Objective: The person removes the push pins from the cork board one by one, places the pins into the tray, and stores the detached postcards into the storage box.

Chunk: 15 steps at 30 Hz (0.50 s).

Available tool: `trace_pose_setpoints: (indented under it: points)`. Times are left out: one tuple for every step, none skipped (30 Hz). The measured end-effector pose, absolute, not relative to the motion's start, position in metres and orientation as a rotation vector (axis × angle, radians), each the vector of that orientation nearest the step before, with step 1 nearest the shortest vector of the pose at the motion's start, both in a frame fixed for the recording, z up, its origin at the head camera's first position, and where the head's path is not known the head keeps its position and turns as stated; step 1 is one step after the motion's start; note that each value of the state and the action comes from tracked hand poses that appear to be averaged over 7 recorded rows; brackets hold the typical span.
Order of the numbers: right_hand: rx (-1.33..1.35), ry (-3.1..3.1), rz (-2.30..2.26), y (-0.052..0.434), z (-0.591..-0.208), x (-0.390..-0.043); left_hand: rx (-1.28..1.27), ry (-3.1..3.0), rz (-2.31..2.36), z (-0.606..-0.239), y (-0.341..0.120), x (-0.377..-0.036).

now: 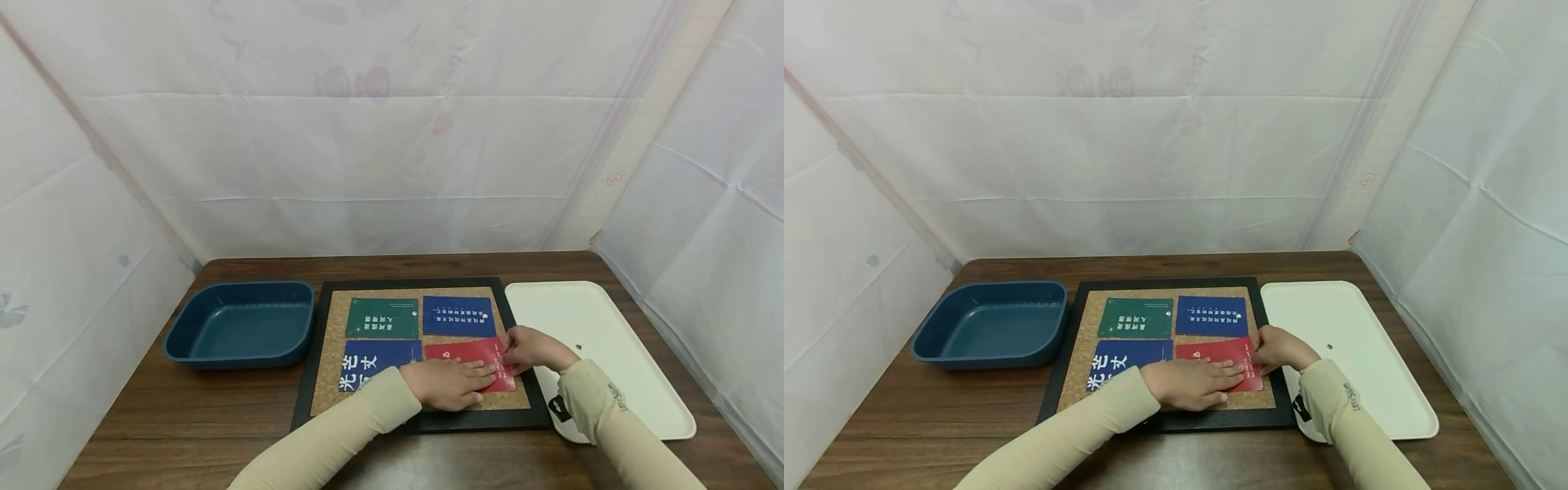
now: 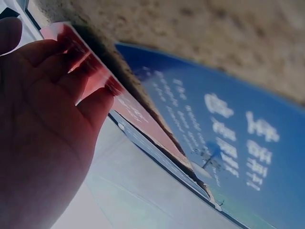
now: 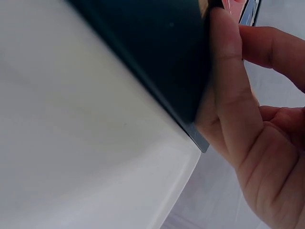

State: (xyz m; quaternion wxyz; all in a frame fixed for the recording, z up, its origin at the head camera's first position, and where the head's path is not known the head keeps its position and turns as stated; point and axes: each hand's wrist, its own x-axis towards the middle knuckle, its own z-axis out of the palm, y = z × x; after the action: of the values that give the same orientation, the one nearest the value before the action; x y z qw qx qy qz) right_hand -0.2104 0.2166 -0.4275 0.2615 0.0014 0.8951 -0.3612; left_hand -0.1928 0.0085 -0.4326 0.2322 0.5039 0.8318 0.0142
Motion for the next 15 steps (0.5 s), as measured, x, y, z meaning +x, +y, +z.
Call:
trace_pose_setpoints:
  points:
    - [0.004,2.422,-0.978,0.2164,-0.4273,-0.2104,1.384,2.284,0.042,-0.4321,0.0084,-0.1927]
    - [0.005,2.421,-0.978,0.2163,-0.4272,-0.2104,1.382,2.284,0.044,-0.4317,0.0082,-0.1925]
    - [0.006,2.421,-0.978,0.2162,-0.4272,-0.2103,1.38,2.283,0.047,-0.4314,0.0081,-0.1924]
    - [0.009,2.421,-0.977,0.2162,-0.4273,-0.2104,1.38,2.282,0.051,-0.4312,0.0079,-0.1923]
    - [0.012,2.421,-0.976,0.2162,-0.4274,-0.2103,1.377,2.281,0.058,-0.4312,0.0078,-0.1922]
    - [0.014,2.422,-0.977,0.2161,-0.4275,-0.2102,1.376,2.281,0.064,-0.4309,0.0075,-0.192]
    - [0.017,2.421,-0.979,0.216,-0.4276,-0.2102,1.374,2.282,0.073,-0.4308,0.0072,-0.1918]
    - [0.018,2.42,-0.982,0.2159,-0.4276,-0.2101,1.37,2.284,0.081,-0.4305,0.0068,-0.1917]
    - [0.02,2.419,-0.984,0.2157,-0.4275,-0.21,1.367,2.284,0.093,-0.4306,0.0063,-0.1915]
    - [0.02,2.419,-0.986,0.2156,-0.4273,-0.2099,1.361,2.285,0.106,-0.4302,0.0057,-0.1913]
    - [0.021,2.417,-0.988,0.2154,-0.427,-0.2099,1.352,2.285,0.126,-0.4299,0.0049,-0.1911]
    - [0.021,2.416,-0.989,0.2154,-0.4266,-0.2097,1.341,2.287,0.149,-0.4293,0.0039,-0.191]
    - [0.023,2.414,-0.991,0.2153,-0.4263,-0.2095,1.331,2.288,0.174,-0.4288,0.0027,-0.1909]
    - [0.022,2.414,-0.989,0.2154,-0.4259,-0.2093,1.322,2.292,0.198,-0.4281,0.0012,-0.1909]
    - [0.024,2.413,-0.987,0.2155,-0.4255,-0.2091,1.315,2.295,0.224,-0.4278,-0.0001,-0.1912]
